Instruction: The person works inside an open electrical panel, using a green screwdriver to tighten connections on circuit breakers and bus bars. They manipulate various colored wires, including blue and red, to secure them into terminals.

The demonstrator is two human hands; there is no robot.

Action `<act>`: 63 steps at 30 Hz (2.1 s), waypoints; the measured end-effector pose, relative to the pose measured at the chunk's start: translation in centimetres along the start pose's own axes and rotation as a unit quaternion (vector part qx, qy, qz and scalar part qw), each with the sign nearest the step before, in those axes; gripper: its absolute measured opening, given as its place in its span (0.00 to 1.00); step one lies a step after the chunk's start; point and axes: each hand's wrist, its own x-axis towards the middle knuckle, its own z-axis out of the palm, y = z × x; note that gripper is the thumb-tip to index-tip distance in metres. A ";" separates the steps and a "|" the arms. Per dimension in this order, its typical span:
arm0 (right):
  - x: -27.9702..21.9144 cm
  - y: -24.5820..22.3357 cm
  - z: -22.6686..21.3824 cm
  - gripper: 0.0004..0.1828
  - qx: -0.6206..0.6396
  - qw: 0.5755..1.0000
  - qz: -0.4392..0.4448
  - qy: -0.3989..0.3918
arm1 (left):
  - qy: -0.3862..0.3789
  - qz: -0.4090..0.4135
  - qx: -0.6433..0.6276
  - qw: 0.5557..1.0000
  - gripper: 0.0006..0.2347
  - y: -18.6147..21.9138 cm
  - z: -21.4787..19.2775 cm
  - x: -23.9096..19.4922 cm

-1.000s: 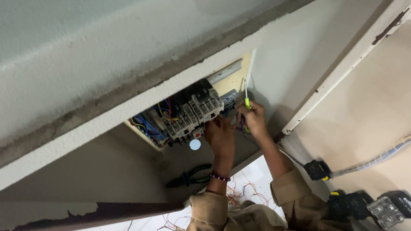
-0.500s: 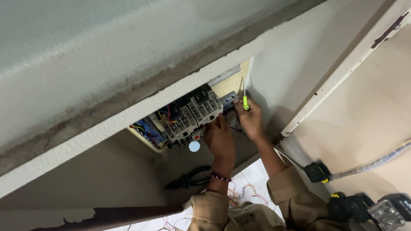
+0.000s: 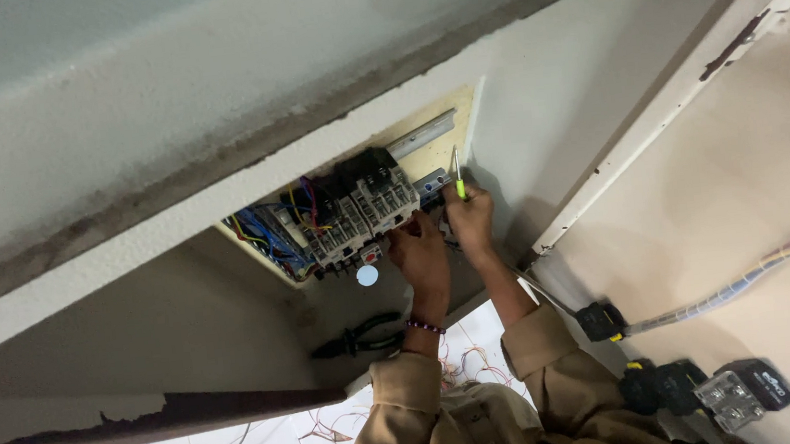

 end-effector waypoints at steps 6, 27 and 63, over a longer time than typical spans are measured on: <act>1.3 1.6 -0.2 0.20 0.024 0.998 0.066 -0.007 | -0.061 -0.098 -0.141 0.983 0.12 0.3 0.5 -1.2; -1.8 -2.6 -2.4 0.13 0.239 0.962 0.116 -0.056 | -0.098 -0.367 -0.368 0.849 0.04 -1.0 3.1 0.3; -0.3 -0.6 0.1 0.14 0.146 0.909 0.343 -0.186 | -0.210 -0.378 -0.320 0.843 0.13 1.5 -2.1 2.6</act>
